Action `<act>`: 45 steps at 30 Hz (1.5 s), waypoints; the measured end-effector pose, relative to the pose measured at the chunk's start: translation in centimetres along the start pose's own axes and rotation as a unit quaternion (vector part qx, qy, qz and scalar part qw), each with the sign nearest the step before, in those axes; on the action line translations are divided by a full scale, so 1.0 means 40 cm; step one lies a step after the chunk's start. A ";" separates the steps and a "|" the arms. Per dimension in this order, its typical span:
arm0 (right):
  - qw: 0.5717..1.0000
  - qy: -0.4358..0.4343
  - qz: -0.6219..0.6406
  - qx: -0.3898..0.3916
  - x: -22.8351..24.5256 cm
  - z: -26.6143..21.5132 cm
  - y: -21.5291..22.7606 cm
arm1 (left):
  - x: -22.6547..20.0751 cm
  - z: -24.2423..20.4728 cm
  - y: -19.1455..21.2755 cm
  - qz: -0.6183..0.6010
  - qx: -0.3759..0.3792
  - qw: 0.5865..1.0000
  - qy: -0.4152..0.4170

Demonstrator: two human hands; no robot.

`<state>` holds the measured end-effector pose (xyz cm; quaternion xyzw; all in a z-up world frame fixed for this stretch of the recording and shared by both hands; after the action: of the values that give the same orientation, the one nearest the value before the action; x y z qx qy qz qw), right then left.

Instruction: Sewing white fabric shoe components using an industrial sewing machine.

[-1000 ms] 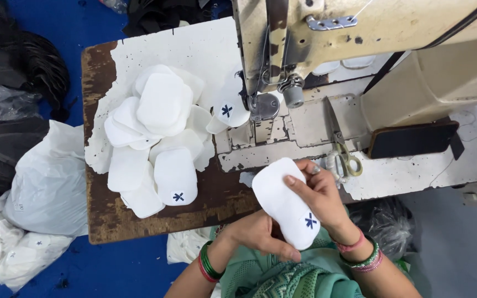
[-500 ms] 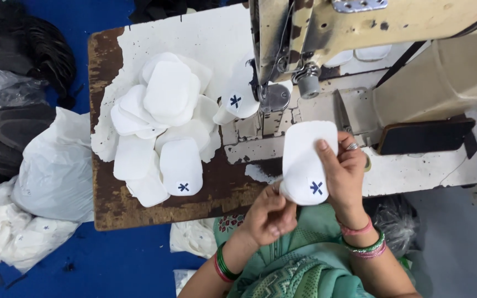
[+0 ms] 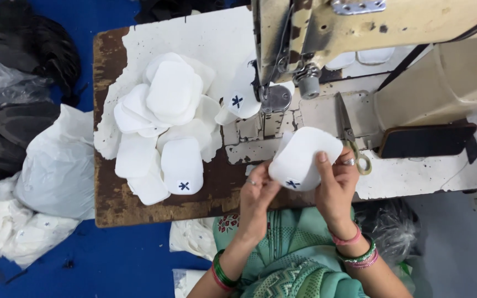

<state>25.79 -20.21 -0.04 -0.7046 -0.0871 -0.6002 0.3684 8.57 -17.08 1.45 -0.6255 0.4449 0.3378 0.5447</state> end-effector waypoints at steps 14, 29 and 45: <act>0.957 0.174 -0.226 0.048 0.119 -0.021 0.028 | -0.074 -0.007 -0.011 0.010 0.035 0.999 0.017; 0.953 -0.124 -0.015 0.277 0.237 -0.016 -0.033 | -0.113 -0.025 0.068 0.100 0.122 0.987 0.022; 0.993 -0.008 -0.077 0.093 0.102 -0.054 0.076 | -0.025 -0.030 0.050 -0.066 0.015 0.995 0.068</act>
<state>26.88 -25.02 2.43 -0.6635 -0.1999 -0.6102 0.3841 6.27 -18.10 1.81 -0.6669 0.4441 0.2511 0.5431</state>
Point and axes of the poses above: each hand's wrist, its own z-axis towards the middle knuckle, its own y-axis out of the back of the hand, x = y × z, the point moved 3 cm from there along z, towards the middle knuckle, and after that the axes turned 15 degrees about -x, right-handed, at the moved point
